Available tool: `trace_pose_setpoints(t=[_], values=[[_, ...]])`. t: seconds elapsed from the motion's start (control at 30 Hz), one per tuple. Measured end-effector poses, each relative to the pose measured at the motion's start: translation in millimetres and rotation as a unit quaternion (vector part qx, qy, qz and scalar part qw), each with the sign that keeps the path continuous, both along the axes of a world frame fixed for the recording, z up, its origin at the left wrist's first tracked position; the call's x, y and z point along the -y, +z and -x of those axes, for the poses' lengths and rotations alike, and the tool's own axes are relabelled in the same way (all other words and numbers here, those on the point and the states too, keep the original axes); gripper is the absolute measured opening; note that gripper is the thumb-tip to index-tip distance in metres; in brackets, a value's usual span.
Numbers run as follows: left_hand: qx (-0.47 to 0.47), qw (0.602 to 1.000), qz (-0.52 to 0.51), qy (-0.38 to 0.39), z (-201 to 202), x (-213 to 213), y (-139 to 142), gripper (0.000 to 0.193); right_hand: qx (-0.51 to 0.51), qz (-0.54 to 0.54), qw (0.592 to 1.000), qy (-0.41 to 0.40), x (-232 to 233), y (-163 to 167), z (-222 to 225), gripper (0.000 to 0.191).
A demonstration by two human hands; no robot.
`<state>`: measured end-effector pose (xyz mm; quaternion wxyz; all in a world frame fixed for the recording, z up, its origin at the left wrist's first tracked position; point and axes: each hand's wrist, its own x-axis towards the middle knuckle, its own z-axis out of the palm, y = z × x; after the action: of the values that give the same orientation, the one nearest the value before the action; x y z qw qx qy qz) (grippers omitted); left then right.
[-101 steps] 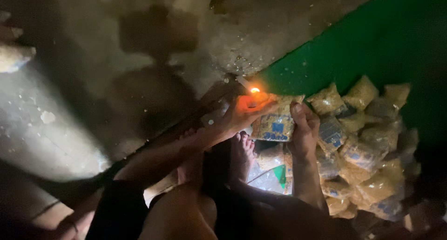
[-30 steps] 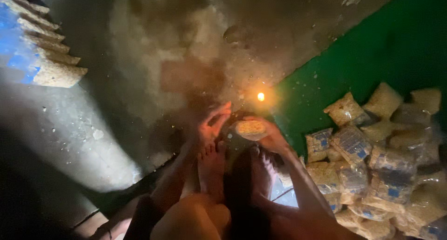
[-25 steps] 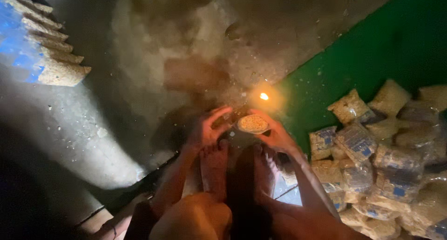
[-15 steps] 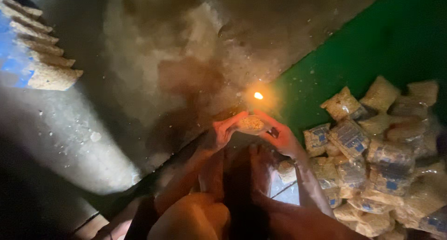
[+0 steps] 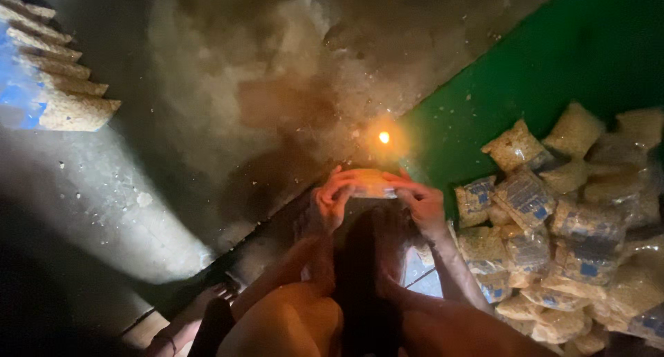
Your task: The person sits on the floor and seals small plastic bags filled with granular product by melting the open end over a candle flame, then places each finished bag onto a pile of sealed bags beside them and picks up the next open bag.
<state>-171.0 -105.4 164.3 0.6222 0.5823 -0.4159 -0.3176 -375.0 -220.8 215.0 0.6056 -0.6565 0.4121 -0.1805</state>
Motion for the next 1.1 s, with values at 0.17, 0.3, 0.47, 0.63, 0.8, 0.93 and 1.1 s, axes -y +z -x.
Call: trace_pose_setpoints(t=[0.17, 0.3, 0.47, 0.63, 0.8, 0.93, 1.1], values=[[-0.138, 0.981, -0.129, 0.04, 3.9, -5.8, -8.8, 0.022, 0.049, -0.11, 0.991, -0.058, -11.2, -17.0, -4.6, 0.021], [-0.027, 0.995, -0.093, -0.009, 1.5, -22.7, 5.4, 0.019, 0.023, -0.007, 0.999, -0.027, -13.8, -5.8, 3.7, 0.023], [0.009, 0.998, -0.061, 0.018, 2.9, -18.5, 15.5, 0.017, 0.044, -0.02, 0.996, -0.075, -15.7, -0.1, 3.2, 0.021], [0.063, 0.996, -0.06, -0.021, 4.0, -13.1, 45.5, 0.036, 0.026, -0.22, 0.957, -0.186, -7.5, -16.6, -10.4, 0.02], [0.414, 0.901, 0.032, -0.124, -2.2, -1.8, 70.9, 0.06, 0.024, -0.201, 0.971, -0.125, 1.0, -9.7, -9.0, 0.029], [0.315, 0.939, -0.036, -0.132, -6.4, 15.5, 60.8, 0.063, 0.081, 0.071, 0.993, 0.056, 11.5, 6.6, -7.7, 0.065], [0.081, 0.975, -0.145, -0.147, -9.5, 16.8, 56.9, 0.049, 0.07, -0.122, 0.984, 0.112, 19.3, 17.7, -20.5, 0.05]])
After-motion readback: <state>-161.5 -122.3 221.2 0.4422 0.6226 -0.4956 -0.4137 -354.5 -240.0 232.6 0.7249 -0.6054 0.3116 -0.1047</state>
